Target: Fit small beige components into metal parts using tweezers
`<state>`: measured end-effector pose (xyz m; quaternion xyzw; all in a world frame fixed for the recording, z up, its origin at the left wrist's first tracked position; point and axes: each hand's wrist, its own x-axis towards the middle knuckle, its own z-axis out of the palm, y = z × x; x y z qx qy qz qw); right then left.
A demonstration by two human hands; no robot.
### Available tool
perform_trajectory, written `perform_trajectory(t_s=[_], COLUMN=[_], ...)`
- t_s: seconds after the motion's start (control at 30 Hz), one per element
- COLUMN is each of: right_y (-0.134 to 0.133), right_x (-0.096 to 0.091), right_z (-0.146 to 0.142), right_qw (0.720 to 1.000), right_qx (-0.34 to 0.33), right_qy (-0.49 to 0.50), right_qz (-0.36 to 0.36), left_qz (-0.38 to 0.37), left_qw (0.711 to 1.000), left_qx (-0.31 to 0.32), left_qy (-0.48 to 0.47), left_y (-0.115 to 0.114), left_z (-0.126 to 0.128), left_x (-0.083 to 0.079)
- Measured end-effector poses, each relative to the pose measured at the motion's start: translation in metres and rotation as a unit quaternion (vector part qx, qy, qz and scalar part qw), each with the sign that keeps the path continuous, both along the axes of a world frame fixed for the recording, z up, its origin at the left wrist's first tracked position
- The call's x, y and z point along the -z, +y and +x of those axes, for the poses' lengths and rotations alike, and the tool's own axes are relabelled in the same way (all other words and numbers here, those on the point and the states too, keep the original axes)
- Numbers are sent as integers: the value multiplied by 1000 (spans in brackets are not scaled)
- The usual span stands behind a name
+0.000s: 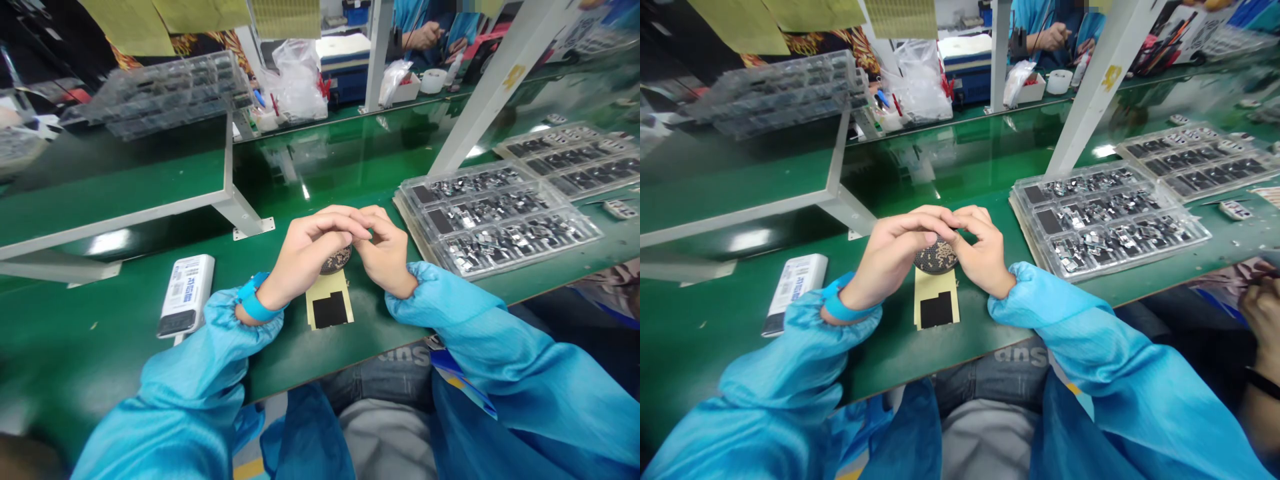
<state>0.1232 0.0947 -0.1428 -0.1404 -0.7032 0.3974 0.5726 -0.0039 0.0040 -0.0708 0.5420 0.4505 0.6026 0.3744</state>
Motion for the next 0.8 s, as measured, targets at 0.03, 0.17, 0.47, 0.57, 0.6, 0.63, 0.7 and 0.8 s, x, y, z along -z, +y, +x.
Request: perform_trajectory(t_s=[0.03,0.17,0.47,0.57,0.6,0.63,0.7,0.8], right_y=[0,-1,0,0,0,0,0,0], right_x=[-1,-2,0,0,0,0,0,0], right_z=[0,1,0,0,0,0,0,-1], right_qw=[1000,1000,1000,1000,1000,1000,1000,1000], right_qx=[4,13,6,3,5,7,8,1], right_qy=[-6,-25,-13,-5,-6,-10,-16,-7], right_qz=[-4,-14,-3,-2,-4,-6,-11,-7], left_qz=[-2,-5,-3,2,2,1,-3,-2], left_qw=[1000,1000,1000,1000,1000,1000,1000,1000], left_qx=[-2,-5,-8,-4,-4,-5,-7,-7], left_qy=[2,6,9,9,9,9,10,8], left_y=[0,0,0,0,0,0,0,0], left_z=[0,0,0,0,1,1,1,1], left_x=[0,0,-1,-1,-1,-1,-1,-1])
